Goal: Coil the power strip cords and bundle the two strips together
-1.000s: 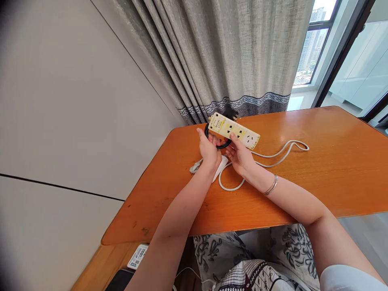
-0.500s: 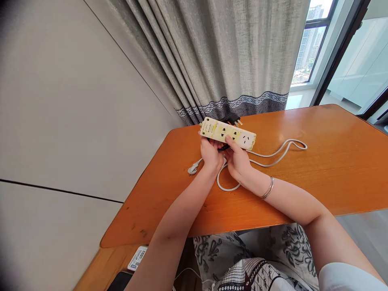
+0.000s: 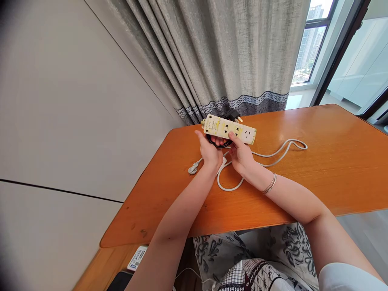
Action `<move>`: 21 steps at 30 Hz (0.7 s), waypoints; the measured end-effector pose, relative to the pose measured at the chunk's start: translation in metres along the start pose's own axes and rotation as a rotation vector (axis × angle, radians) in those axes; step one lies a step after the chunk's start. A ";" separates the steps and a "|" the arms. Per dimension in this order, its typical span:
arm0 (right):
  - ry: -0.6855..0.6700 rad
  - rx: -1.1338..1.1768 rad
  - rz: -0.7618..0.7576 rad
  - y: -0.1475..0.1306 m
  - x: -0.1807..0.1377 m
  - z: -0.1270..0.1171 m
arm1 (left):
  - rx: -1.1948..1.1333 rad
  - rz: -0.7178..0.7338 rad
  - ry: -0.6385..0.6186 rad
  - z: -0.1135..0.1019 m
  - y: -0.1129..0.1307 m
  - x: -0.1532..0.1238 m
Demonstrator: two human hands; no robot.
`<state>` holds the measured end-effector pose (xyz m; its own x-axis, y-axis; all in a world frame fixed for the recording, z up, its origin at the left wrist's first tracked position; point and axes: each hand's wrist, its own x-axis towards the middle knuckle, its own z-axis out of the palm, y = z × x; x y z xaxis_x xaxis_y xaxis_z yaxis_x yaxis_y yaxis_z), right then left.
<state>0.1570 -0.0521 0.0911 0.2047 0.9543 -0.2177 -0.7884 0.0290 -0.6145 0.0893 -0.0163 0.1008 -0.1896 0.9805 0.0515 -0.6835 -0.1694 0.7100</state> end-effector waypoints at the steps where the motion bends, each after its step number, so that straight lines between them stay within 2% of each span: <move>1: 0.003 0.002 -0.025 -0.001 0.000 0.000 | 0.024 0.003 -0.035 -0.001 0.000 0.001; 9: -0.001 -0.060 -0.181 -0.008 0.006 -0.001 | 0.190 0.161 -0.145 -0.010 -0.004 0.008; 17: -0.078 -0.042 -0.126 -0.008 0.013 -0.004 | 0.343 0.238 -0.041 -0.010 -0.007 0.010; 21: -0.102 -0.109 -0.197 -0.004 0.016 -0.009 | 0.356 0.220 -0.048 -0.011 -0.007 0.013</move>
<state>0.1692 -0.0393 0.0834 0.2843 0.9587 -0.0112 -0.6709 0.1906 -0.7166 0.0838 -0.0037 0.0891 -0.2651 0.9297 0.2556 -0.3426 -0.3387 0.8763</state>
